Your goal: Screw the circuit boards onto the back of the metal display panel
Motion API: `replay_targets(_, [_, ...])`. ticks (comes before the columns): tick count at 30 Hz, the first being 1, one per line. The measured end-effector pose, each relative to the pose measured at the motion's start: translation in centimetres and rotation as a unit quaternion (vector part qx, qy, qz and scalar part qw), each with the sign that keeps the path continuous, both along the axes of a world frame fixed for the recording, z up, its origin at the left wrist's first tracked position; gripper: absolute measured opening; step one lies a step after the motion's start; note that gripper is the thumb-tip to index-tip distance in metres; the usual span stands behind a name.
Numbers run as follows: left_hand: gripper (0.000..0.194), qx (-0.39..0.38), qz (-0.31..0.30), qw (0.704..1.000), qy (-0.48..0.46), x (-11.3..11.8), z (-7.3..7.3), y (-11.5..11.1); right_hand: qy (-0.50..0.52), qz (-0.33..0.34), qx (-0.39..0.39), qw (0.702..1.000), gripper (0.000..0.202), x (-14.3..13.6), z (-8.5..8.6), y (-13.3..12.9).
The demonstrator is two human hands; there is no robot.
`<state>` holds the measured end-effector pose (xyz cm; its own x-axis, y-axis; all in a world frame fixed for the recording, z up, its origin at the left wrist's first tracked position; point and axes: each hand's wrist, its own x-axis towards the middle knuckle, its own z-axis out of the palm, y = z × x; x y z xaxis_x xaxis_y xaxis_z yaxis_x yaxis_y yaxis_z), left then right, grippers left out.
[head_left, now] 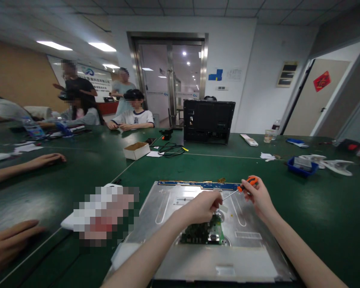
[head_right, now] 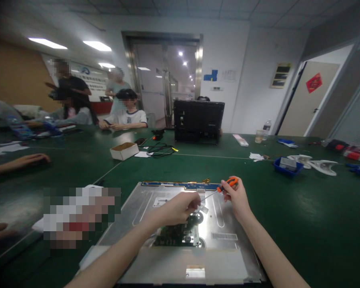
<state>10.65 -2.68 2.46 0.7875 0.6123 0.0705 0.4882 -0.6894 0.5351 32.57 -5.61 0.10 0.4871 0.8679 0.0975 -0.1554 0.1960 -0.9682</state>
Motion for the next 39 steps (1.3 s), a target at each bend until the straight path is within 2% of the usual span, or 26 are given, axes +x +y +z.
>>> replay_targets(4, [0.026,-0.031,-0.003,0.999,0.028,1.0,-0.2,0.0,0.000,-0.002,0.001,1.000,0.069,0.0,0.4,-0.1])
replay_targets(10, [0.025,-0.016,0.006,0.999,0.048,0.7,-0.6,-0.7,-0.006,0.001,0.004,1.000,0.068,-0.3,0.4,-0.2])
replay_targets(22, [0.022,-0.026,0.002,0.999,-0.026,0.2,-2.2,-0.5,-0.020,0.009,0.008,1.000,0.064,-0.2,-0.3,-0.1])
replay_targets(29, [0.018,-0.086,0.020,0.994,-0.067,0.3,-2.9,-0.1,-0.017,0.005,0.008,1.000,0.069,-0.3,-0.3,0.0])
replay_targets(35, [0.016,-0.113,0.028,0.990,-0.081,0.3,-2.9,-0.1,-0.018,0.007,0.008,1.000,0.069,-0.3,-0.4,-0.1])
replay_targets(39, [0.015,-0.090,0.030,0.994,-0.062,0.2,-2.8,-0.1,-0.021,0.004,0.006,1.000,0.068,-0.3,-0.3,-0.1])
